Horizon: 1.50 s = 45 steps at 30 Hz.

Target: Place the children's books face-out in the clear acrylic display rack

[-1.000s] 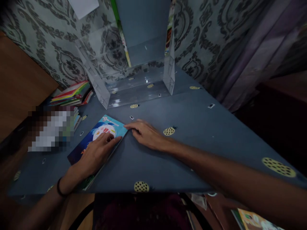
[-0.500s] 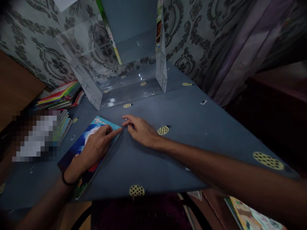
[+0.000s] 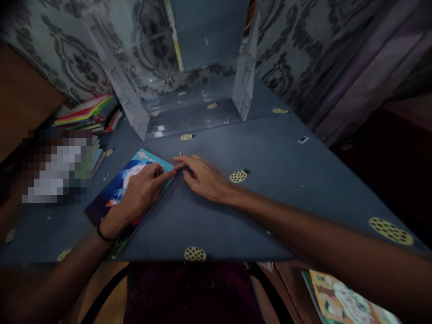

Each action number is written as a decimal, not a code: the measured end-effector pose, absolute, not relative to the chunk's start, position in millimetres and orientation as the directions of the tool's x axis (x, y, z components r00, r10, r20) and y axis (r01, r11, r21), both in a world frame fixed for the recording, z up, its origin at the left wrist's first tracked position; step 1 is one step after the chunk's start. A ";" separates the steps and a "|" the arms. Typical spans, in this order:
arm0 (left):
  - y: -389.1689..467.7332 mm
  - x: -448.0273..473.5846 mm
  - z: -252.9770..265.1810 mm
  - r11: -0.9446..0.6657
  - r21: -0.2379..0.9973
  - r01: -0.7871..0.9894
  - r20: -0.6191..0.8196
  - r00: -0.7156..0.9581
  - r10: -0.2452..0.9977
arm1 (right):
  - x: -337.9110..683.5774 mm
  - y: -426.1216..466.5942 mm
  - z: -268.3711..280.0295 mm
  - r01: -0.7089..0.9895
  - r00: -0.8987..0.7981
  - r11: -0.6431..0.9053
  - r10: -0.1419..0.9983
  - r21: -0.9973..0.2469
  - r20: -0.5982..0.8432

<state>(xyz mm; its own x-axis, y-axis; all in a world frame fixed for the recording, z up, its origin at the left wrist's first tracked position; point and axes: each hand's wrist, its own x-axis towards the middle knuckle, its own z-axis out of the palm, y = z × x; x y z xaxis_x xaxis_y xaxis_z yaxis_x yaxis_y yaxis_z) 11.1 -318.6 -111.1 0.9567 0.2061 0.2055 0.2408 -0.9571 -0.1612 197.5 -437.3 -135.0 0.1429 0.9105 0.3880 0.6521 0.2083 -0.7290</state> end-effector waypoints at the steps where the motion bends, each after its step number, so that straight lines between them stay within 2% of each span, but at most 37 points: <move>1: -318.2 10.5 -111.4 -0.959 -0.167 0.231 0.215 0.957 0.193 | 197.6 -436.9 -135.3 0.660 0.134 0.203 0.916 -0.723 0.379; 7: -318.0 0.0 -107.9 -0.968 -0.170 0.183 0.223 0.964 0.143 | 196.8 -435.6 -134.3 0.716 0.086 0.203 0.924 -0.668 0.373; 14: -335.3 -41.9 -105.8 -0.985 -0.106 0.136 0.227 0.968 0.109 | 195.3 -436.4 -129.1 0.759 0.053 0.203 0.927 -0.619 0.370; 21: -360.1 -97.3 -108.5 -0.973 -0.051 0.227 0.344 0.918 0.196 | 196.7 -436.2 -132.9 0.754 0.053 0.211 0.925 -0.622 0.377; 26: -372.1 -123.3 -121.3 -0.919 0.011 0.393 0.433 0.827 0.359 | 197.9 -435.6 -136.7 0.777 0.054 0.211 0.916 -0.593 0.396; 30: -382.9 -133.8 -130.4 -0.881 0.037 0.472 0.422 0.792 0.441 | 198.1 -434.2 -138.3 0.798 0.032 0.237 0.902 -0.554 0.431; 35: -392.8 -144.0 -133.1 -0.813 0.157 0.561 0.438 0.698 0.566 | 197.2 -431.6 -139.9 0.813 0.010 0.257 0.891 -0.523 0.453; 45: -397.8 -164.5 -128.2 -0.761 0.290 0.581 0.330 0.685 0.649 | 193.5 -421.2 -148.9 0.884 -0.069 0.276 0.874 -0.376 0.480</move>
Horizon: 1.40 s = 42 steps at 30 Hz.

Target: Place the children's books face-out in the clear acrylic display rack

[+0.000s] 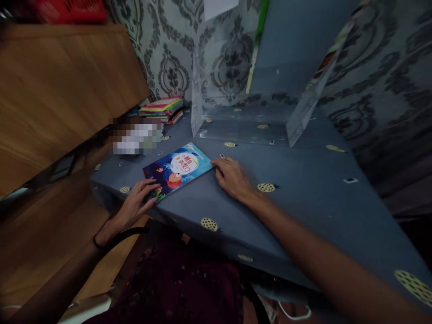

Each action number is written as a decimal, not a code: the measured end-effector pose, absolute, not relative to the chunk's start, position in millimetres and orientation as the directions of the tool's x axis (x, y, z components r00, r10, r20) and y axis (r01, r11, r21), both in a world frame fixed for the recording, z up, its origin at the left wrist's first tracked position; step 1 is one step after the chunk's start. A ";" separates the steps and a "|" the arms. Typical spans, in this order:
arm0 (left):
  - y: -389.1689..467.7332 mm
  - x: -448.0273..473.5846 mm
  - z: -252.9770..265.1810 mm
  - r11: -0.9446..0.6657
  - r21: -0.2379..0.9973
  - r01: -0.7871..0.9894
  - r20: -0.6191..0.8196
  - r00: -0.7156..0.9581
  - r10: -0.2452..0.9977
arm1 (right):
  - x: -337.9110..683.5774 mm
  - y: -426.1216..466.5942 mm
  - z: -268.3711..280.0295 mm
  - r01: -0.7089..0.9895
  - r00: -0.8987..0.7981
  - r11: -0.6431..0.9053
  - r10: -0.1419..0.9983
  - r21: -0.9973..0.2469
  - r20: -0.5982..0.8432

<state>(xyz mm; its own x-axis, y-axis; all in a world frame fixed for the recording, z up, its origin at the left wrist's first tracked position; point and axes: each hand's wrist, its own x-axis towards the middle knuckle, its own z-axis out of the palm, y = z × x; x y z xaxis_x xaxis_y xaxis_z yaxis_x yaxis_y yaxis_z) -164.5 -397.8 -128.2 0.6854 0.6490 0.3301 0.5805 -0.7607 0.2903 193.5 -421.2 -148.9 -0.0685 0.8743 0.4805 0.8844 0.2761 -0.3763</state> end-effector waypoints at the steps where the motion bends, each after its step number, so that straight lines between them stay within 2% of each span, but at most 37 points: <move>1: -394.8 -165.7 -125.8 -0.760 0.295 0.579 0.310 0.694 0.650 | 192.0 -420.9 -148.1 0.896 -0.075 0.268 0.877 -0.354 0.475; 5: -361.7 -164.1 -109.0 -0.740 0.282 0.611 0.261 0.694 0.671 | 184.4 -420.5 -141.5 0.929 -0.099 0.239 0.896 -0.282 0.432; 8: -325.4 -154.4 -95.6 -0.610 0.259 0.749 0.201 0.576 0.792 | 177.9 -421.8 -135.2 0.943 -0.096 0.211 0.913 -0.259 0.397; 11: -302.4 -140.0 -91.1 -0.553 0.241 0.797 0.154 0.531 0.833 | 171.5 -425.5 -128.2 0.952 -0.068 0.170 0.928 -0.256 0.365; 18: -312.2 -124.8 -97.4 -0.544 0.182 0.819 0.121 0.531 0.839 | 160.1 -438.4 -110.8 0.965 -0.020 0.082 0.969 -0.249 0.245; 28: -347.2 -132.4 -93.1 -0.520 0.204 0.829 0.029 0.526 0.850 | 106.9 -463.2 -116.6 0.959 0.127 -0.089 0.984 -0.269 0.125; 35: -364.5 -130.0 -86.2 -0.510 0.166 0.844 0.024 0.514 0.857 | 82.4 -507.5 -137.5 0.965 0.064 -0.021 0.986 -0.262 0.156; 42: -361.8 -133.8 -88.9 -0.526 0.212 0.823 0.043 0.530 0.847 | 79.6 -525.1 -126.6 0.960 0.045 -0.024 0.996 -0.279 0.072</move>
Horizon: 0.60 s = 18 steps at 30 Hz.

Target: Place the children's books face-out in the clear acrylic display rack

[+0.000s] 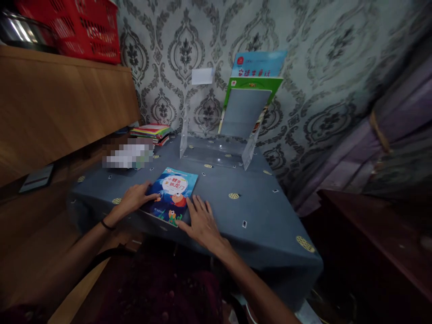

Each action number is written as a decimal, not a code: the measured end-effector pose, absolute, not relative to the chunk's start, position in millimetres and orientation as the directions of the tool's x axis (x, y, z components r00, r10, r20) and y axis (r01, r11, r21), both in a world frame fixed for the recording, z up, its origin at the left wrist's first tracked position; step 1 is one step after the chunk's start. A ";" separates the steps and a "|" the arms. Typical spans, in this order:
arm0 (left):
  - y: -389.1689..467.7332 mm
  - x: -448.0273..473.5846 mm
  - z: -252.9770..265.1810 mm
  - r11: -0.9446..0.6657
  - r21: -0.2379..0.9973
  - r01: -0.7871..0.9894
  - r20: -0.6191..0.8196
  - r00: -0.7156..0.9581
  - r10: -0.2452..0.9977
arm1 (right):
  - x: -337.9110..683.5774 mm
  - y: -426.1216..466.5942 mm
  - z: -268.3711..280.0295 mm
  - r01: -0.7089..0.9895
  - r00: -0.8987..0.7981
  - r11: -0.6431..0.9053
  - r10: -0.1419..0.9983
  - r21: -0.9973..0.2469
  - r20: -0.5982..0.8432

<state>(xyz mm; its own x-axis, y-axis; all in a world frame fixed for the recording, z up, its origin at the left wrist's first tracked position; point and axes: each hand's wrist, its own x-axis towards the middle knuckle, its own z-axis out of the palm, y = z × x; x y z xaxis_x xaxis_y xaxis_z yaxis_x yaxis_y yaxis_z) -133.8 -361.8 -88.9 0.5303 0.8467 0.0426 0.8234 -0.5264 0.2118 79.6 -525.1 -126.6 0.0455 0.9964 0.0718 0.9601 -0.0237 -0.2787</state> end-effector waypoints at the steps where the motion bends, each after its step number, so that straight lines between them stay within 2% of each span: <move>1: -360.9 -134.2 -89.9 -0.527 0.226 0.819 0.040 0.533 0.845 | 79.3 -525.0 -124.3 0.959 0.045 -0.027 0.997 -0.284 0.056; 8: -361.3 -132.5 -90.0 -0.543 0.287 0.789 0.038 0.557 0.830 | 83.2 -519.2 -125.1 0.943 -0.005 0.011 1.000 -0.334 0.018; 14: -368.6 -127.1 -89.1 -0.488 0.202 0.849 -0.046 0.506 0.861 | 128.2 -494.6 -124.2 0.908 -0.151 0.147 0.988 -0.393 0.022; 18: -389.3 -111.0 -91.7 -0.509 0.221 0.832 -0.106 0.539 0.835 | 175.2 -473.0 -117.4 0.900 -0.197 0.218 0.976 -0.378 0.093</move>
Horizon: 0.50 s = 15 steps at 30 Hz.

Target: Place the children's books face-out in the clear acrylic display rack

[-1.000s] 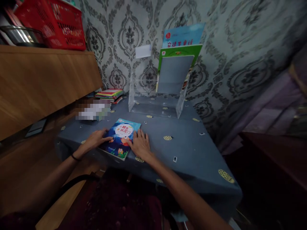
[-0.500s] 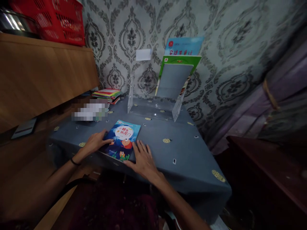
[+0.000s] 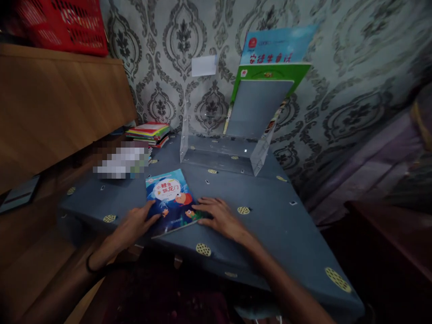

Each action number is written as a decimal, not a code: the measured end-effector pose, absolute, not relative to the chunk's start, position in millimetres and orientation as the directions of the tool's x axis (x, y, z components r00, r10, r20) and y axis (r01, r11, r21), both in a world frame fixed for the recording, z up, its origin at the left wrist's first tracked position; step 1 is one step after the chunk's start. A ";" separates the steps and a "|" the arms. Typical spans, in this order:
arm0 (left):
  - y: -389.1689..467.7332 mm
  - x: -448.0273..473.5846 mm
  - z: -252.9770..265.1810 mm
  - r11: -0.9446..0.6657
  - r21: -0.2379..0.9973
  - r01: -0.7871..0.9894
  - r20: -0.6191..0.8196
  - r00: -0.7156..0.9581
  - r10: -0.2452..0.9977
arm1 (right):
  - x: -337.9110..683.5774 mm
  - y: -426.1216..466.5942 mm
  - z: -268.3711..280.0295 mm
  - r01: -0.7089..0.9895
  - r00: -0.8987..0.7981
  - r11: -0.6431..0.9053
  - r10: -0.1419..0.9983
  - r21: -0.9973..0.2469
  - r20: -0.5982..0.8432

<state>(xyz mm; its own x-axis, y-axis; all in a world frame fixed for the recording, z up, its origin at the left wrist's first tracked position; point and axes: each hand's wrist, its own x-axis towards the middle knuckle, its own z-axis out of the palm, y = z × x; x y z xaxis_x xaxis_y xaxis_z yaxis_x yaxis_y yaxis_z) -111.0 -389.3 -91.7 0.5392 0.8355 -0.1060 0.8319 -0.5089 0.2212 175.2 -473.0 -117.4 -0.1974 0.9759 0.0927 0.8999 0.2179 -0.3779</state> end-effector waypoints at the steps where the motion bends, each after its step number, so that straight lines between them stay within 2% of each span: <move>1: -396.9 -104.1 -91.4 -0.529 0.225 0.818 -0.125 0.562 0.817 | 184.0 -468.6 -116.3 0.911 -0.182 0.213 0.976 -0.353 0.121; 7: -413.1 -67.8 -76.0 -0.650 0.145 0.746 -0.220 0.664 0.714 | 184.8 -464.4 -121.8 0.989 -0.069 0.099 0.965 -0.110 0.251; 10: -382.0 -68.1 -73.3 -0.716 0.127 0.686 -0.125 0.727 0.675 | 166.2 -471.7 -132.9 0.998 -0.037 0.048 0.951 -0.028 0.306; 15: -304.1 -72.2 -86.1 -0.768 -0.051 0.639 0.100 0.768 0.633 | 149.5 -477.8 -144.2 1.000 0.015 -0.020 0.916 0.007 0.400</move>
